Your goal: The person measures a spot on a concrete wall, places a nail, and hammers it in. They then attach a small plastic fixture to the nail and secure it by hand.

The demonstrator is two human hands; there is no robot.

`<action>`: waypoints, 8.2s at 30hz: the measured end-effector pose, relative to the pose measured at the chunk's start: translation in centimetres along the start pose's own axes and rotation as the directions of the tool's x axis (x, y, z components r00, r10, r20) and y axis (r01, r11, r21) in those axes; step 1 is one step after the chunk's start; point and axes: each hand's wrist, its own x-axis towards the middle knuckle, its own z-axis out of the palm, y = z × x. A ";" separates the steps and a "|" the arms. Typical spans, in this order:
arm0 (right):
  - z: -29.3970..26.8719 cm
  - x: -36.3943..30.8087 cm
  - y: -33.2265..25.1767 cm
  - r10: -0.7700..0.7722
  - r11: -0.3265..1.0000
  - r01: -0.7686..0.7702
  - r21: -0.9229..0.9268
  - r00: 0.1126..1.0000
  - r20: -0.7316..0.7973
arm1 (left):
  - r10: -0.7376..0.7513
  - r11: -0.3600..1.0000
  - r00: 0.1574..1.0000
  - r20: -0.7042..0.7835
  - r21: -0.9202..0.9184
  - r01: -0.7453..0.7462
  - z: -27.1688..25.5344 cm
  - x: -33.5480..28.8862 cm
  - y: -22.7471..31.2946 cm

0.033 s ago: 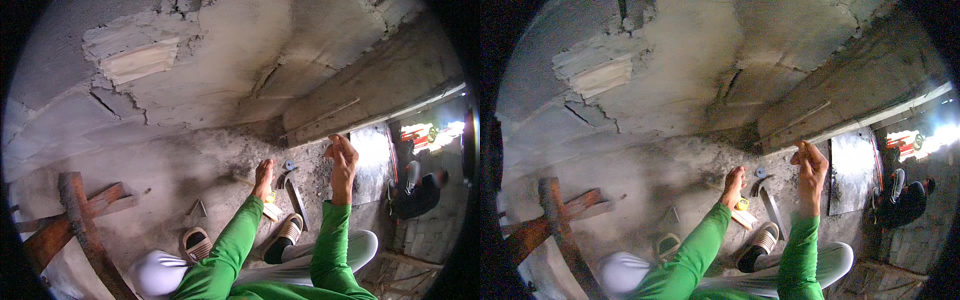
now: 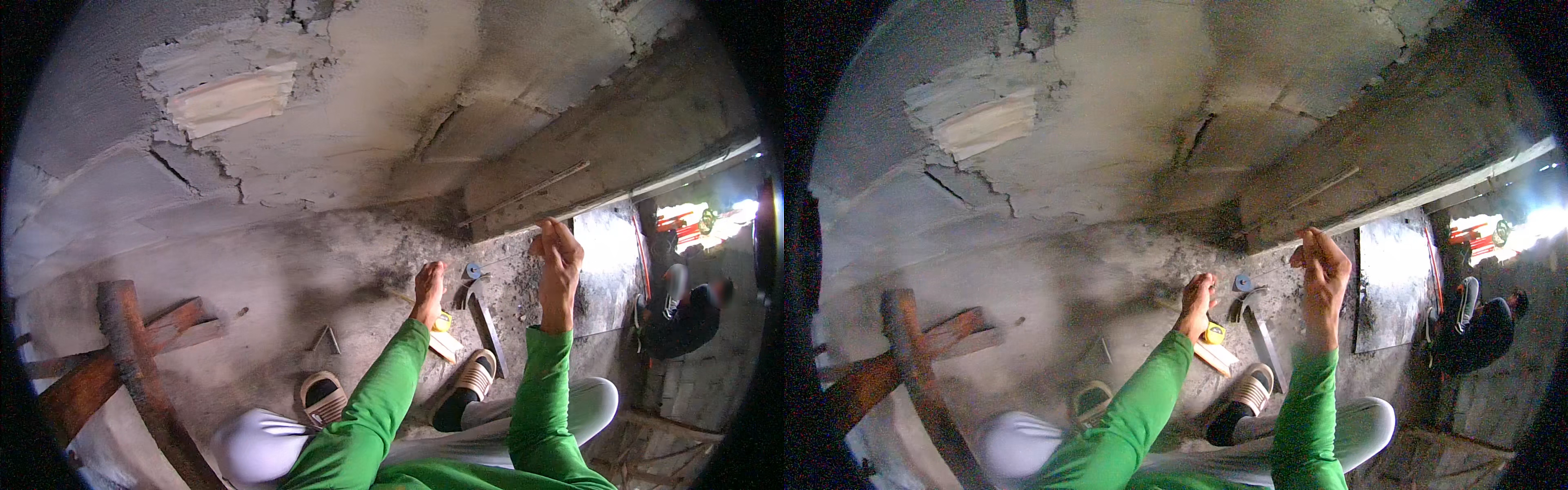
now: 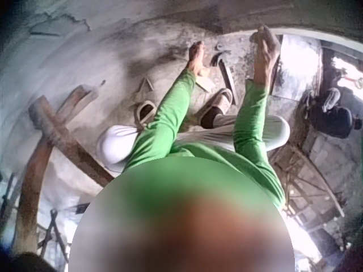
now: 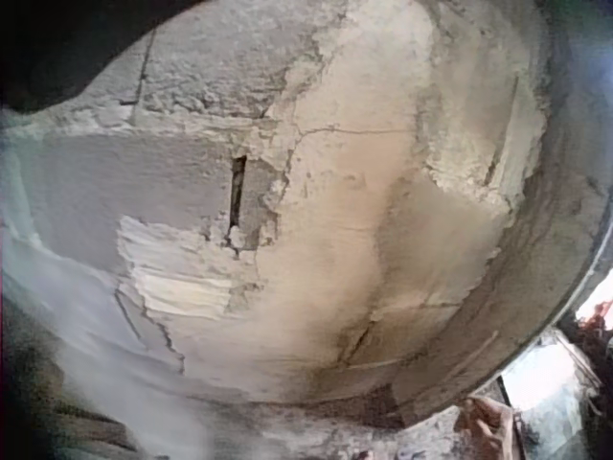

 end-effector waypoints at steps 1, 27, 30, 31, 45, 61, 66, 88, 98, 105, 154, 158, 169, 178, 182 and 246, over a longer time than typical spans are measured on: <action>0.5 0.2 0.3 0.004 1.000 -0.003 0.016 1.000 -0.005 | 0.074 0.997 0.996 -0.050 0.028 -0.072 -0.9 0.4 -0.6; 10.2 3.9 5.2 0.034 0.991 -0.043 0.126 0.997 0.072 | 0.814 0.277 0.550 -0.188 0.957 -0.083 -13.0 -3.0 5.3; 11.2 3.4 6.6 0.037 0.999 -0.041 0.031 0.992 0.118 | 0.841 0.143 0.536 0.075 0.924 -0.353 -10.9 0.1 7.6; 11.4 3.3 7.0 0.073 0.997 -0.074 -0.005 0.986 0.152 | 0.823 0.120 0.543 0.168 0.882 -0.455 -10.5 1.3 8.1; 13.3 3.8 9.8 0.115 0.993 -0.117 0.000 0.973 0.201 | 0.635 0.299 0.691 0.347 0.714 -0.633 -9.0 7.6 7.3; 13.5 4.1 10.0 0.015 0.993 0.021 -0.113 0.950 0.311 | 0.467 0.553 0.837 0.285 0.644 -0.528 -7.5 5.7 8.9; 13.6 4.2 10.2 0.001 0.994 0.036 -0.107 0.945 0.327 | 0.422 0.558 0.866 0.268 0.676 -0.481 -7.4 5.6 9.5; 17.4 2.2 16.2 0.023 0.948 0.098 -0.301 0.927 0.375 | 0.588 0.513 0.783 0.205 0.653 -0.557 -9.6 7.5 7.7; 18.9 2.0 17.2 0.189 0.913 0.022 -0.406 0.861 0.471 | 0.623 0.428 0.748 0.229 0.701 -0.570 -8.8 6.0 9.8; 18.9 1.6 16.7 0.161 0.950 0.003 -0.313 0.853 0.497 | 0.551 0.495 0.809 0.204 0.701 -0.514 -8.6 5.6 10.2; 6.1 -14.8 19.4 0.438 0.864 -0.293 -0.408 0.839 0.324 | 0.250 0.967 0.948 -0.196 0.008 -0.253 -15.6 5.7 3.4; 7.2 -12.1 17.2 0.460 0.887 -0.433 -0.159 0.815 0.351 | 0.257 0.953 0.932 -0.254 -0.093 -0.288 -14.0 5.2 5.3; 10.7 -2.8 16.8 0.674 0.736 -0.651 -0.186 0.681 0.285 | 0.247 0.961 0.942 -0.227 -0.064 -0.268 -14.0 6.4 3.4; 13.2 -6.5 13.7 0.470 0.877 -0.345 -0.335 0.762 0.445 | 0.318 0.948 0.940 -0.122 0.036 -0.316 -14.0 7.6 6.4; 16.2 -3.8 12.2 0.487 0.863 -0.491 -0.117 0.752 0.444 | 0.319 0.946 0.944 -0.078 0.091 -0.312 -14.4 8.9 7.5; 17.5 -2.2 10.5 0.665 0.747 -0.597 -0.294 0.666 0.337 | 0.228 0.956 0.971 -0.076 -0.171 -0.238 -15.2 9.6 6.2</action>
